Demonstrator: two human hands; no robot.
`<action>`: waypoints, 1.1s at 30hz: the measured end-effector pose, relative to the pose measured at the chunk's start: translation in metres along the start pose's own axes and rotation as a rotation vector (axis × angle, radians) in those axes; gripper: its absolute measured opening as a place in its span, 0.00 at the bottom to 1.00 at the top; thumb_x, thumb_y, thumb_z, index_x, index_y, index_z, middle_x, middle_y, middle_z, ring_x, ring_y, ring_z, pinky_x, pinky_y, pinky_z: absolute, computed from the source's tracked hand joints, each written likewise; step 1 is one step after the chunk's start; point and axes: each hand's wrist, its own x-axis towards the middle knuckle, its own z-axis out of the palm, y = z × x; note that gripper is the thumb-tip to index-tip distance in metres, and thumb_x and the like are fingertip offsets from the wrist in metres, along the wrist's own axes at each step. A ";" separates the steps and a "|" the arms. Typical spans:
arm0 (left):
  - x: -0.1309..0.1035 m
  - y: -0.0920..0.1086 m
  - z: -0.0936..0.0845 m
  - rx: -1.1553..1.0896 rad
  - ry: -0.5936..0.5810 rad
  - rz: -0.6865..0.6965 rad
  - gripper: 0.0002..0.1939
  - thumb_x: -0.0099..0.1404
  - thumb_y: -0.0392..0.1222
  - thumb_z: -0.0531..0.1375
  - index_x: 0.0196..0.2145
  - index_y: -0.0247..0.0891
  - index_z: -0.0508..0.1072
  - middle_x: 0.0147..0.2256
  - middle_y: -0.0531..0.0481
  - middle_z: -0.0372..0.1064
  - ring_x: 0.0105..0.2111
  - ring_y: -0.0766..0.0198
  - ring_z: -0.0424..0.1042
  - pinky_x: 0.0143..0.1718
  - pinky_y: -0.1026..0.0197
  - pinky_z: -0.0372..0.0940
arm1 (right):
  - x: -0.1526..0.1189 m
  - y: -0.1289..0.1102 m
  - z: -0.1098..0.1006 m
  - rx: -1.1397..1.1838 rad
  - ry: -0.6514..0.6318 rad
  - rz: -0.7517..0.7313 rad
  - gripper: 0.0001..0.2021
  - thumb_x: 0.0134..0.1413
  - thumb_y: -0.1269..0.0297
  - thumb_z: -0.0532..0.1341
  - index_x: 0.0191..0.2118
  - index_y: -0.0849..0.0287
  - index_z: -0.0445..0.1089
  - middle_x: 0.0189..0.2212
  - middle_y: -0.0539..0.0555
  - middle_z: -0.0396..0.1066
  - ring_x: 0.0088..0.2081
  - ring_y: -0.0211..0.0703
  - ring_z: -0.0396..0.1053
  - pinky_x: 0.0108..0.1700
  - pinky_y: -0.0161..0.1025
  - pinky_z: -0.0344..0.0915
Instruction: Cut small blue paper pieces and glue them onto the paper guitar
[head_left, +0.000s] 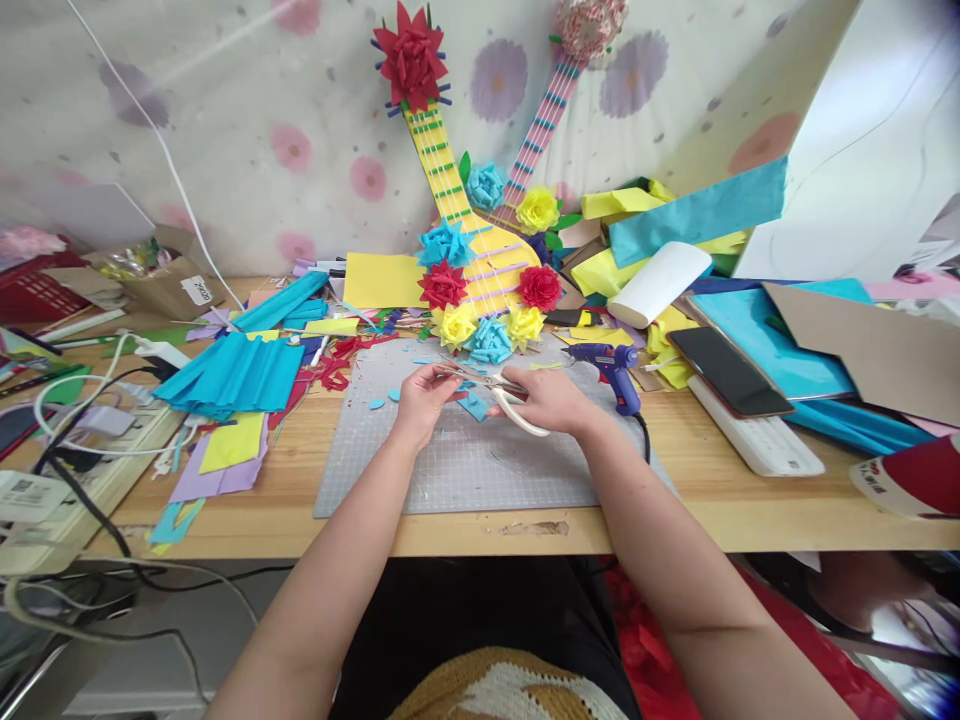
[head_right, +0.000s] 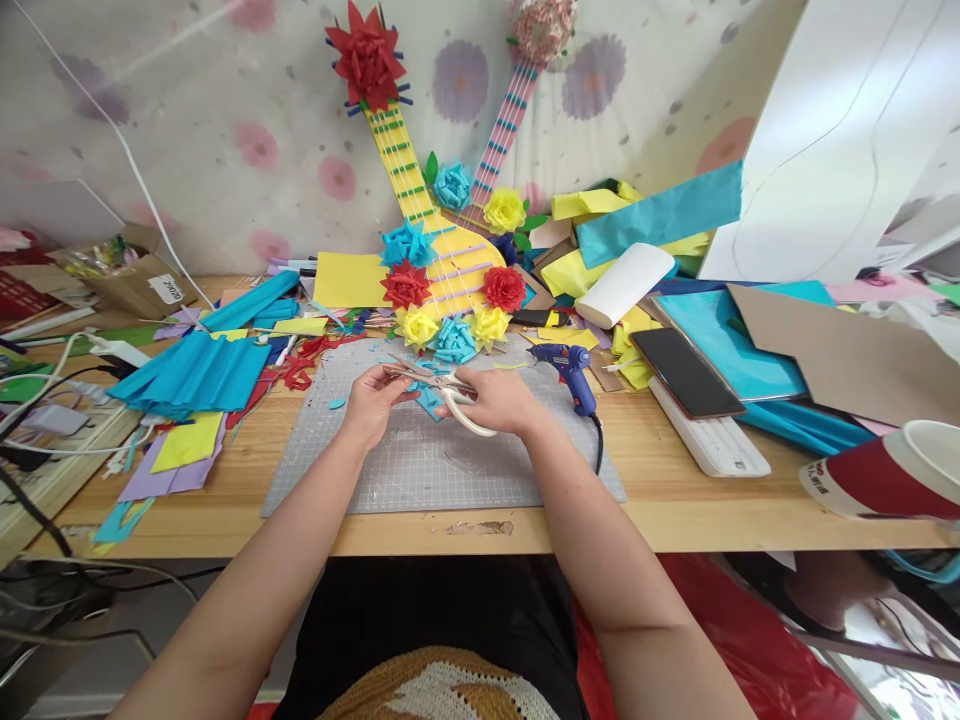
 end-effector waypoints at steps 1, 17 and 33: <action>0.000 0.000 0.000 0.004 -0.002 0.000 0.17 0.38 0.44 0.71 0.25 0.35 0.73 0.28 0.53 0.71 0.30 0.65 0.71 0.30 0.61 0.70 | 0.000 0.000 0.000 -0.003 0.004 0.001 0.25 0.47 0.35 0.54 0.30 0.56 0.62 0.25 0.50 0.69 0.26 0.39 0.61 0.27 0.34 0.46; -0.001 0.003 0.001 0.016 -0.012 -0.016 0.17 0.38 0.45 0.71 0.23 0.35 0.71 0.26 0.52 0.72 0.31 0.62 0.74 0.30 0.60 0.69 | -0.002 0.000 -0.005 0.061 0.031 0.024 0.24 0.47 0.37 0.54 0.26 0.57 0.63 0.21 0.49 0.65 0.24 0.37 0.58 0.28 0.34 0.46; 0.000 -0.001 0.002 -0.164 0.085 -0.347 0.05 0.46 0.34 0.68 0.21 0.34 0.74 0.30 0.50 0.75 0.29 0.68 0.72 0.28 0.67 0.66 | 0.019 -0.017 0.029 1.269 0.094 0.287 0.24 0.30 0.49 0.70 0.29 0.57 0.59 0.22 0.47 0.66 0.21 0.32 0.59 0.24 0.35 0.56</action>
